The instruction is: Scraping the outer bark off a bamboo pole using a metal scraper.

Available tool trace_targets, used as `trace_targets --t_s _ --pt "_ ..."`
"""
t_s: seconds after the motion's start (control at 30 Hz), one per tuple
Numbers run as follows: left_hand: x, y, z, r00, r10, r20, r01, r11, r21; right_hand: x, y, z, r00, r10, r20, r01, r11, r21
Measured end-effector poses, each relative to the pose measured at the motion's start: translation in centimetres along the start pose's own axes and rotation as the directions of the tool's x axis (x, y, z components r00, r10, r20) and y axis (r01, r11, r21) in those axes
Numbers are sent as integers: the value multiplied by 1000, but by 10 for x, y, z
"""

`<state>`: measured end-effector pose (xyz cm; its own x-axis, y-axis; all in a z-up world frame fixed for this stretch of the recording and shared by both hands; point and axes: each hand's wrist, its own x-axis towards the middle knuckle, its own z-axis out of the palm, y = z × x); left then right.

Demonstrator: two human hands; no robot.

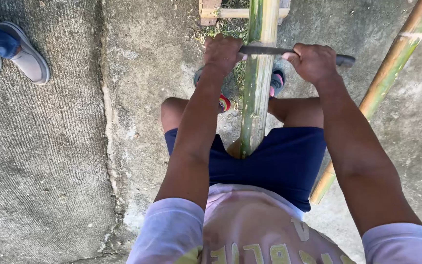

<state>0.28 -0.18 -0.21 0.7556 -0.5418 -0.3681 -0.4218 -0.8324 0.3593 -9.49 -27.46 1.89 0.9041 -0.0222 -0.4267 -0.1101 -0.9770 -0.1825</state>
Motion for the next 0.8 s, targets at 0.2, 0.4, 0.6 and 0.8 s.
trace_targets --t_s 0.2,0.4,0.6,0.8 --pt "8 -6 10 1000 -29 -4 29 999 -41 6 4 1 991 -108 -83 104 994 -44" --pt "-9 -2 9 994 -21 106 34 992 -125 -14 9 14 973 -202 -112 208 977 46" --pt "-51 19 12 997 -1 74 8 995 -103 -49 3 25 981 -184 -63 185 983 17" --pt "-122 34 46 959 -33 281 23 999 38 -128 -9 57 985 -147 -93 156 982 104"
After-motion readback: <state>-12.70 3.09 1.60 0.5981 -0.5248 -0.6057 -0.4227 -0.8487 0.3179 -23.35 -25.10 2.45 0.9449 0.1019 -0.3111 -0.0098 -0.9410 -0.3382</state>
